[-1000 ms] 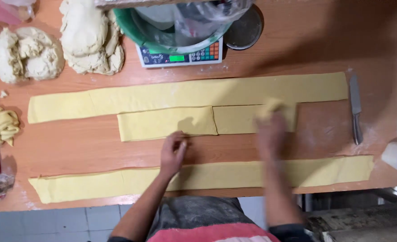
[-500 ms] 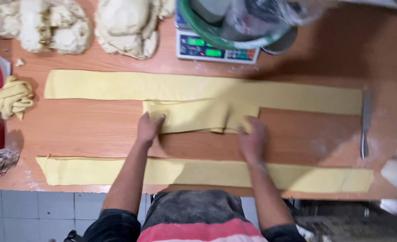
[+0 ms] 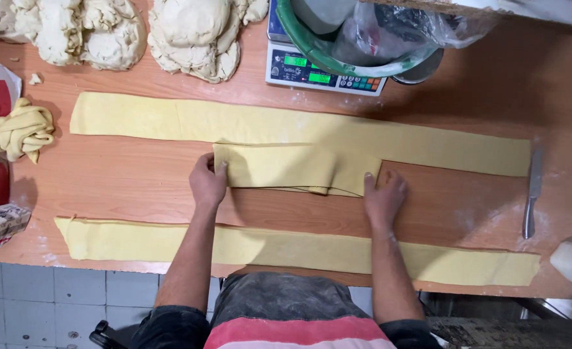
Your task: Cutting long strips of dough with a knife and folding them on a workbench.
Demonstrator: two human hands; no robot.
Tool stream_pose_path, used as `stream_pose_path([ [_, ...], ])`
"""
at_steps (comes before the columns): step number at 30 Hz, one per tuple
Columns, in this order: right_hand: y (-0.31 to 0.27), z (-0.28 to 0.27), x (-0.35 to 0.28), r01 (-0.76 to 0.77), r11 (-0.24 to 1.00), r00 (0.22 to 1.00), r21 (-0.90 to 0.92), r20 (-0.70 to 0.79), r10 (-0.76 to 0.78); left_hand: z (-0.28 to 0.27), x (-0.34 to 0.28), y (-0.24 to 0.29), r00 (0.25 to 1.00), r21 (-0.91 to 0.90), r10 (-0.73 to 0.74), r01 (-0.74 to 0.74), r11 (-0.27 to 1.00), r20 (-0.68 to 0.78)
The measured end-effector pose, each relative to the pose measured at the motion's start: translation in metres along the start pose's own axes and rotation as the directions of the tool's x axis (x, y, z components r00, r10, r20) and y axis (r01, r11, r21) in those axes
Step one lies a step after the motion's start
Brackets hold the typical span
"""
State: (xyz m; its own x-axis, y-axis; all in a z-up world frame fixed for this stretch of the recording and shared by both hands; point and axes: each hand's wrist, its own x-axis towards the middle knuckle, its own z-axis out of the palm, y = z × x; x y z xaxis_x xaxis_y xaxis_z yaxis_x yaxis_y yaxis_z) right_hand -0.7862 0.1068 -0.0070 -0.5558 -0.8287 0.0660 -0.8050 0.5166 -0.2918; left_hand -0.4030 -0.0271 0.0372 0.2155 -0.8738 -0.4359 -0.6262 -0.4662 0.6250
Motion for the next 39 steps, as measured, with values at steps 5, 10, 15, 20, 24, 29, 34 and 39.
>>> stream_pose_path([
  [5,0.031,0.030,0.018,-0.566,0.633,0.822,0.529,0.423,0.381,0.016,0.007,-0.021,0.942,0.219,0.255,-0.207,0.954,-0.219],
  [10,-0.021,-0.009,0.028,-0.718,0.354,0.684,0.600,0.703,0.194,0.015,0.040,-0.024,0.981,-0.138,-0.140,0.159,0.977,0.137],
  [15,-0.018,0.009,0.025,-0.656,0.523,0.720,0.544,0.660,0.215,0.013,0.030,-0.009,0.889,-0.369,-0.128,0.309,0.877,0.440],
  [20,0.011,0.035,0.014,-0.776,0.085,0.631,0.625,0.764,0.134,0.020,0.027,-0.035,0.853,-0.524,-0.085,0.392,0.756,0.515],
  [24,0.019,0.045,0.013,-0.829,0.101,0.558,0.550,0.824,0.099,0.018,0.020,-0.023,0.870,-0.403,-0.133,0.349,0.846,0.476],
  [29,-0.012,-0.033,0.007,-0.808,0.095,0.587,0.581,0.807,0.065,-0.016,-0.029,0.038,0.860,-0.421,-0.048,0.297,0.857,0.507],
  [34,0.009,-0.072,-0.022,-0.738,0.026,0.669,0.675,0.735,-0.112,-0.033,-0.088,0.067,0.837,-0.536,0.089,0.260,0.803,0.539],
  [39,0.057,-0.129,-0.061,-0.751,0.020,0.658,0.660,0.750,-0.074,-0.054,-0.152,0.067,0.791,-0.616,0.150,0.325,0.717,0.593],
])
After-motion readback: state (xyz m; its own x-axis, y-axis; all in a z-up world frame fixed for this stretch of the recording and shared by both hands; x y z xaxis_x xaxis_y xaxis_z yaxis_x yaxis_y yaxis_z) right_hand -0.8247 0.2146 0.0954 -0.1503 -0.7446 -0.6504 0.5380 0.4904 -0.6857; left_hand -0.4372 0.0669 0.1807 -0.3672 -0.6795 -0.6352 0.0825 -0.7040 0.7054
